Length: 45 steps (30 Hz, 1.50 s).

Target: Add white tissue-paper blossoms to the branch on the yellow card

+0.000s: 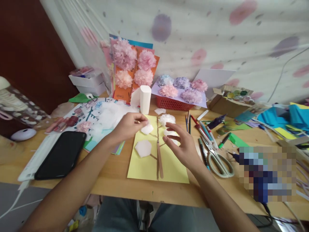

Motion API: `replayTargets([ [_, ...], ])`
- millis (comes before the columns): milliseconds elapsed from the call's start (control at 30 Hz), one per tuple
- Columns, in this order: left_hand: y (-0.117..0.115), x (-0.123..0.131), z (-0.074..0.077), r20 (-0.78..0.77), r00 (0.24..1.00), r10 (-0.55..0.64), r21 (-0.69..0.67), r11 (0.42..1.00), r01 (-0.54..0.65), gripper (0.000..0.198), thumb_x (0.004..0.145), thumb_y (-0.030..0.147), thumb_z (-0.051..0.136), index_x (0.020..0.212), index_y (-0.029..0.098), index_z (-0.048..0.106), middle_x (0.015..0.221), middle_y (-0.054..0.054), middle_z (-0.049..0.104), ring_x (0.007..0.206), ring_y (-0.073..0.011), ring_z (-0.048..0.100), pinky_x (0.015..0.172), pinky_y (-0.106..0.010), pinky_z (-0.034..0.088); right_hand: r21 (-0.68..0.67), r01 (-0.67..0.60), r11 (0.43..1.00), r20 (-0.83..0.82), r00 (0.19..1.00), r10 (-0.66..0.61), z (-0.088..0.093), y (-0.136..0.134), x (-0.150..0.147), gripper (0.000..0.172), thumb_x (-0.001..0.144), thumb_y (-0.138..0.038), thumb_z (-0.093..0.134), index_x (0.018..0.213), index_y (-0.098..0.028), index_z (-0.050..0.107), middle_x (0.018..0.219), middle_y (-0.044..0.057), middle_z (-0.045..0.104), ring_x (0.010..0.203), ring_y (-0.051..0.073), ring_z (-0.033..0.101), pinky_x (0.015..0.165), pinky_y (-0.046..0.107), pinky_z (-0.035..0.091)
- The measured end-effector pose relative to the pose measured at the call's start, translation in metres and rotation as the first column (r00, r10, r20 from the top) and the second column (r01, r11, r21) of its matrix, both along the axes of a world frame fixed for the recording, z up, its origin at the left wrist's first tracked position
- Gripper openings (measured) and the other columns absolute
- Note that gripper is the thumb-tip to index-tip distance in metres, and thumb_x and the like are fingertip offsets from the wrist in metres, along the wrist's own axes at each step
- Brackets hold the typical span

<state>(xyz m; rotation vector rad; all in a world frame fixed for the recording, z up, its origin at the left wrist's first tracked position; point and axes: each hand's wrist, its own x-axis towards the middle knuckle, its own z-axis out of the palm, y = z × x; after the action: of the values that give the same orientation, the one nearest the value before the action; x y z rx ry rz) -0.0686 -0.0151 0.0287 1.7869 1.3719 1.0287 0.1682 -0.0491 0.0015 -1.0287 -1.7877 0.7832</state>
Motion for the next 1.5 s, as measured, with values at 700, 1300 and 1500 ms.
replayTargets([
  [700, -0.02, 0.059, -0.024, 0.498, 0.867, -0.014, -0.463, 0.841, 0.279, 0.02, 0.074, 0.027, 0.082, 0.084, 0.013, 0.071, 0.073, -0.005, 0.071, 0.068, -0.0141, 0.069, 0.07, -0.029, 0.06, -0.432, -0.003, 0.902, -0.321, 0.935, -0.151, -0.015, -0.005, 0.009, 0.025, 0.074, -0.041, 0.08, 0.076, -0.019, 0.069, 0.074, 0.0, 0.067, 0.07, 0.013, 0.064, 0.064, 0.025, 0.057],
  [1300, -0.021, 0.064, -0.03, 0.518, 0.854, 0.041, -0.443, 0.867, 0.227, 0.017, 0.073, 0.019, 0.082, 0.085, 0.012, 0.073, 0.078, -0.005, 0.075, 0.068, -0.0133, 0.072, 0.074, -0.029, 0.063, -0.574, -0.065, 0.816, -0.373, 0.908, -0.19, -0.011, -0.009, 0.007, 0.029, 0.068, -0.043, 0.084, 0.077, -0.017, 0.076, 0.07, 0.005, 0.074, 0.065, 0.016, 0.07, 0.068, 0.03, 0.061],
  [1500, -0.019, 0.06, -0.034, 0.487, 0.874, 0.005, -0.429, 0.873, 0.234, 0.027, 0.07, 0.024, 0.086, 0.09, 0.012, 0.073, 0.076, -0.006, 0.075, 0.072, -0.0161, 0.073, 0.079, -0.033, 0.063, -0.61, -0.053, 0.791, -0.387, 0.891, -0.238, -0.014, -0.006, 0.01, 0.026, 0.068, -0.04, 0.084, 0.077, -0.016, 0.078, 0.069, 0.005, 0.075, 0.065, 0.016, 0.071, 0.068, 0.029, 0.062],
])
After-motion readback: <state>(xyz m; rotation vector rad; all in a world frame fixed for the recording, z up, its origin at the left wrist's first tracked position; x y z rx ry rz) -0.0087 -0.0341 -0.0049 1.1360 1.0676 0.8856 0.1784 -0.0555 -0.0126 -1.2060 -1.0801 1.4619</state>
